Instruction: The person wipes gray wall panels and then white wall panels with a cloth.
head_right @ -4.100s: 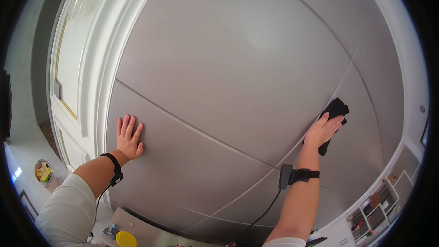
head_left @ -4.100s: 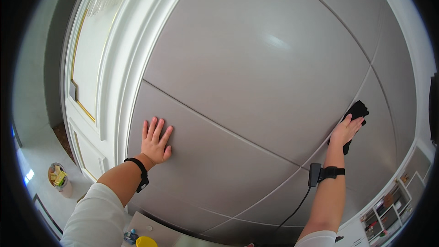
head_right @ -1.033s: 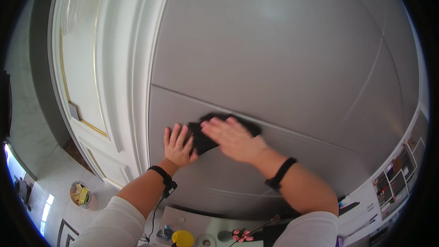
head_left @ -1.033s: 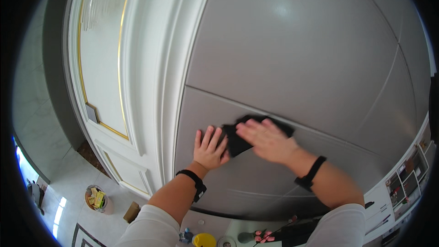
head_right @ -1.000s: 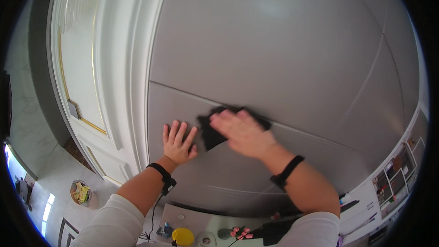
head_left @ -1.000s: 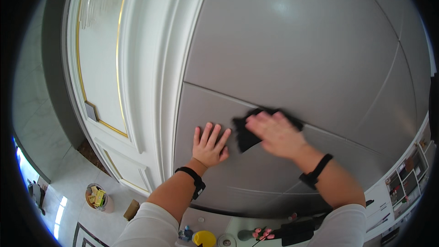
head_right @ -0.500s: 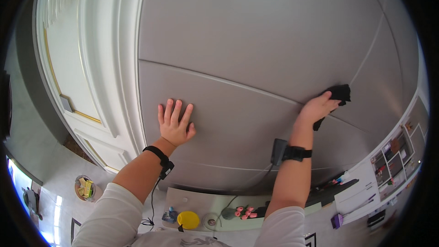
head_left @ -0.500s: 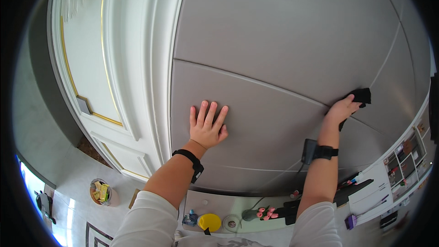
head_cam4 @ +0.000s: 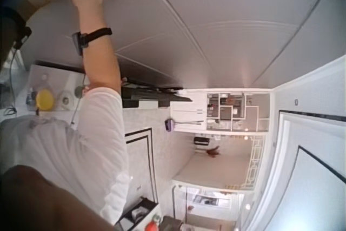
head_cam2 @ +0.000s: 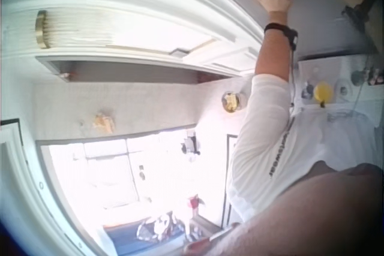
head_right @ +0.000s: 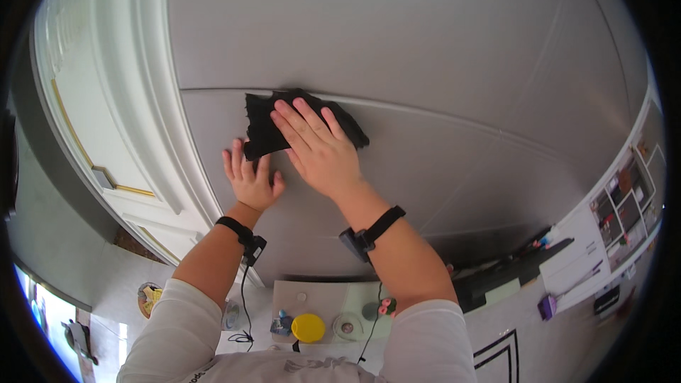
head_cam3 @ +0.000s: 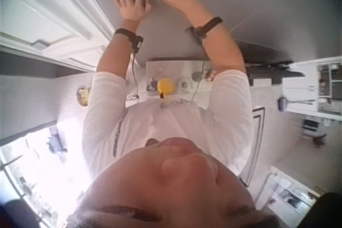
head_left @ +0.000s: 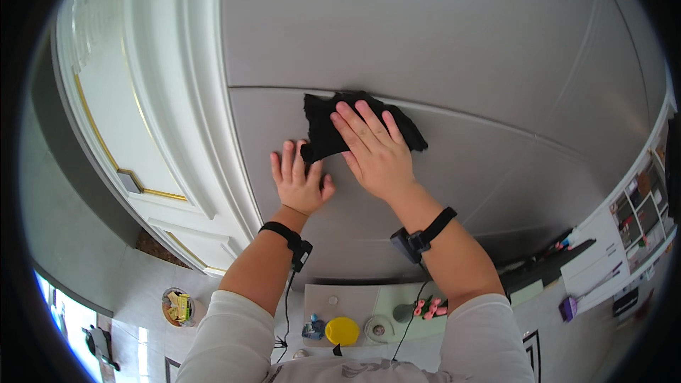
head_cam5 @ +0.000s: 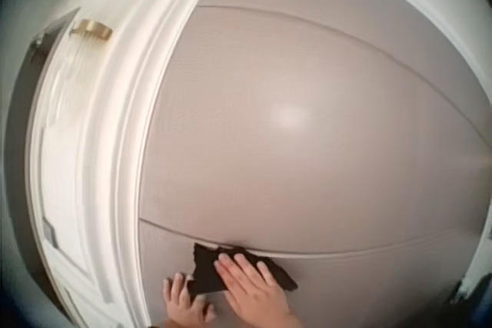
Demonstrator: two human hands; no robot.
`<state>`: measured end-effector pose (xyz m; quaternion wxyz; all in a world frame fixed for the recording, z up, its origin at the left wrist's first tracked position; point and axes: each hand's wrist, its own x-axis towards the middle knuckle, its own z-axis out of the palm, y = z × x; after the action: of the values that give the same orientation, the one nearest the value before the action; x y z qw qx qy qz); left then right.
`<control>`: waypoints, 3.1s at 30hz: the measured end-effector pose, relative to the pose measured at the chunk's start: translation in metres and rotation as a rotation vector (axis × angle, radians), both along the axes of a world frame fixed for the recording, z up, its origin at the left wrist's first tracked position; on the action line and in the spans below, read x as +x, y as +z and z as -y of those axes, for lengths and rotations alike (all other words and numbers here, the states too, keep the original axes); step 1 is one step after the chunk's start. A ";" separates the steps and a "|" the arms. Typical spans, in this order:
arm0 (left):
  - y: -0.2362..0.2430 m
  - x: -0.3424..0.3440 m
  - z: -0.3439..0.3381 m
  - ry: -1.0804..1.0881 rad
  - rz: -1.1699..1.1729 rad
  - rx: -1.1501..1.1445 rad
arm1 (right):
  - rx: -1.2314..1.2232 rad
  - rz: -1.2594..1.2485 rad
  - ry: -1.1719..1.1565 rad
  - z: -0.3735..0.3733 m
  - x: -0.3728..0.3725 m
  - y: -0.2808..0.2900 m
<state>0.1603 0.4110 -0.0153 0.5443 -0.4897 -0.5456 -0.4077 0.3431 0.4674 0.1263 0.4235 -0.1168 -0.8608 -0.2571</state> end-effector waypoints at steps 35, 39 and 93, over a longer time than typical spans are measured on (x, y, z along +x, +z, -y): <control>0.009 0.010 0.002 0.095 -0.058 -0.019 | 0.058 -0.676 -0.394 -0.114 0.186 -0.025; 0.009 -0.001 0.007 0.103 -0.065 -0.001 | 0.062 -0.726 -0.486 -0.134 0.205 -0.021; -0.030 0.003 0.099 -0.379 0.322 -0.476 | 0.012 -0.160 0.005 0.022 -0.062 -0.010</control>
<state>0.1635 0.3121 -0.0455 0.2363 -0.6249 -0.6037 -0.4350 0.2811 0.4453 0.1162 0.4923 -0.1321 -0.8230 -0.2508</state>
